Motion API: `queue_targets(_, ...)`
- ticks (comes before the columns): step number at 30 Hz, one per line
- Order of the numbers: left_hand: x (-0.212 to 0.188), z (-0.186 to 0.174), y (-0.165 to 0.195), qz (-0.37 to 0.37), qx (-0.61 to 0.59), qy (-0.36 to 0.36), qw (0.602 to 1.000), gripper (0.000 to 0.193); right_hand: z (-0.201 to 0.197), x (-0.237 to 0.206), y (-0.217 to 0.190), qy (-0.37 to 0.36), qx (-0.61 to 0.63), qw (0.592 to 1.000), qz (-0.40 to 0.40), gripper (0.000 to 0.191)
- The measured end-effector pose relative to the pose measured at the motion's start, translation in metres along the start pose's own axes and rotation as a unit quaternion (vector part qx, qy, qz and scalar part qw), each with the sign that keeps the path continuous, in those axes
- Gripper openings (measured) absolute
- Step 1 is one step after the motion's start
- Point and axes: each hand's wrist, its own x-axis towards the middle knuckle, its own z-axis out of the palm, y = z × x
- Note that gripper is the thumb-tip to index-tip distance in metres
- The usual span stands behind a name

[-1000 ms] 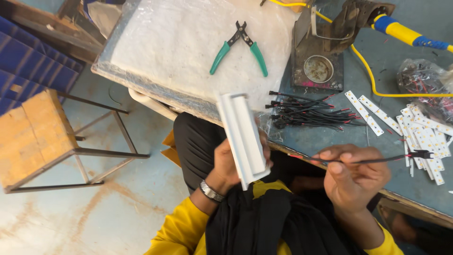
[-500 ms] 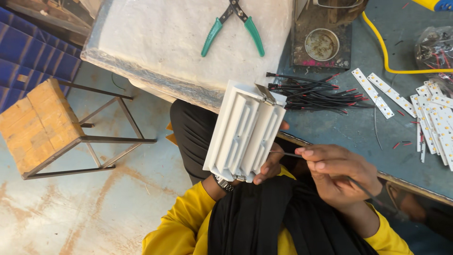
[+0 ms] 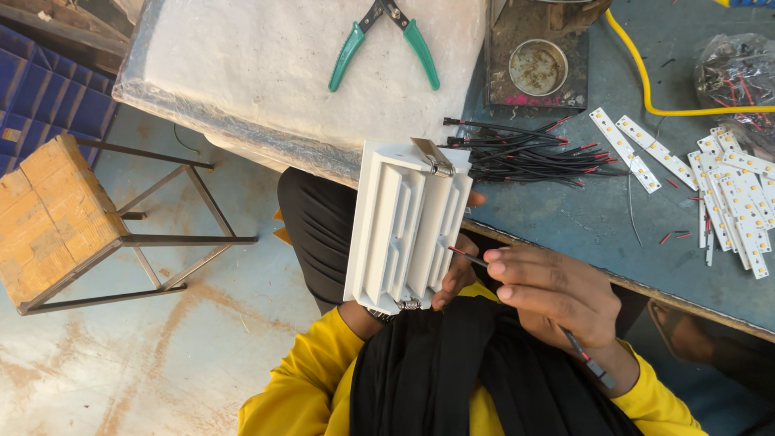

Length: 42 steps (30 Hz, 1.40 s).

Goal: The person solders red and black wires to LED strip modules and then to a white plastic housing. They use a soldering iron and flux, handling multiple wires and LED strips one at a time, placing finished wires into the housing.

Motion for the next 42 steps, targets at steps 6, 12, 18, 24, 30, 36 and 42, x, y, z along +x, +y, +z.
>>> queue_targets(6, 0.003, 0.005, -0.003, -0.017, -0.066, 0.018, 0.997, 0.092, -0.005, 0.002, 0.0, -0.036, 0.013, 0.998, -0.042, 0.018)
queue_targets(12, 0.004, 0.006, -0.003, -0.006, -0.058, 0.012, 0.998, 0.083, -0.002, 0.01, -0.007, -0.066, -0.019, 0.996, -0.05, 0.016)
queue_targets(18, 0.001, 0.006, 0.0, 0.0, -0.042, 0.02, 0.999, 0.074, 0.004, 0.026, -0.008, -0.092, -0.024, 0.993, -0.072, 0.018)
queue_targets(24, 0.002, 0.004, 0.001, -0.004, -0.033, 0.024, 0.999, 0.066, 0.005, 0.04, -0.014, -0.108, -0.078, 0.986, -0.105, 0.02)
queue_targets(30, 0.006, 0.001, 0.001, 0.0, -0.027, 0.018, 0.999, 0.058, 0.001, 0.048, -0.014, -0.126, -0.061, 0.984, -0.106, 0.025)
queue_targets(36, 0.012, 0.003, 0.002, 0.016, -0.022, 0.008, 1.0, 0.05, 0.005, 0.046, -0.007, -0.102, -0.068, 0.987, -0.099, 0.024)
queue_targets(42, 0.005, -0.019, 0.001, 0.015, -0.022, -0.001, 1.0, 0.043, 0.013, 0.037, 0.004, -0.087, -0.019, 0.994, -0.067, 0.032)
